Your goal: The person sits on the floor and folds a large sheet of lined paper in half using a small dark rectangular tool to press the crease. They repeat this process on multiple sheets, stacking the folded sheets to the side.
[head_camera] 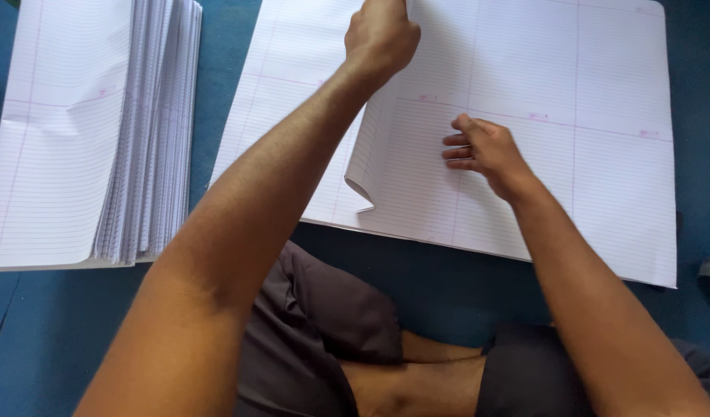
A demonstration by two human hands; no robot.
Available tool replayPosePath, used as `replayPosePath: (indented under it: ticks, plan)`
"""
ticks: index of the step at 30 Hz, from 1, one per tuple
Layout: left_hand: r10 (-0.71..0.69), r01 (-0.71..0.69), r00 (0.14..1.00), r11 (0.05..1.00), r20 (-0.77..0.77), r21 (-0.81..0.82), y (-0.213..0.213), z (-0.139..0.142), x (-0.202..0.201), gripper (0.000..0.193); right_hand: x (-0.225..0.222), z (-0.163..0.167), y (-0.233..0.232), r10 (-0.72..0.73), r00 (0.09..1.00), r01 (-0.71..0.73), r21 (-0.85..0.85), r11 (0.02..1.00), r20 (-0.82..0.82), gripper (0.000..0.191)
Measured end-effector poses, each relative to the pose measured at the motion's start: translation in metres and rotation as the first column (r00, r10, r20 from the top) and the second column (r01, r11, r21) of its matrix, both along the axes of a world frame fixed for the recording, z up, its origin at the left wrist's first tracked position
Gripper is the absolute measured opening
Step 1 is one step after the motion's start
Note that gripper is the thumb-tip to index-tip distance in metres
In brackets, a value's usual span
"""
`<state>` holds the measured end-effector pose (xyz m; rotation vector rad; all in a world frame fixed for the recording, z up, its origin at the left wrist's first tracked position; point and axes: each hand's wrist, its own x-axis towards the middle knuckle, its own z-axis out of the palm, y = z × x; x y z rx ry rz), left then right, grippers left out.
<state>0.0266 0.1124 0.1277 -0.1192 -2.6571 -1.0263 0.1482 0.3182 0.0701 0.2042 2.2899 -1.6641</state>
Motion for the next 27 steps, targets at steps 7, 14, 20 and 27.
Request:
replayPosePath:
  ticks: [7, 14, 20, 27]
  plan:
    - [-0.236, 0.087, 0.956, 0.796, 0.174, 0.599, -0.056, 0.005, -0.007, 0.03, -0.016, -0.014, -0.057, 0.05, 0.995, -0.037, -0.145, 0.989, 0.083, 0.093]
    - [-0.249, -0.003, 0.94, 0.679, 0.234, 0.735, -0.122, -0.056, 0.011, 0.054, -0.029, -0.031, -0.079, -0.006, 0.987, 0.04, -0.211, 0.977, 0.158, 0.085]
    - [-0.183, -0.244, 0.776, 0.796, 0.604, 0.554, -0.155, -0.088, 0.036, 0.07, -0.037, -0.036, -0.089, -0.022, 0.984, 0.044, -0.118, 0.992, 0.178, 0.075]
    - [0.119, -0.323, 0.745, 0.925, 0.656, 0.199, -0.144, -0.099, 0.027, 0.055, -0.044, -0.021, -0.115, -0.013, 0.988, -0.013, 0.167, 0.986, 0.154, 0.059]
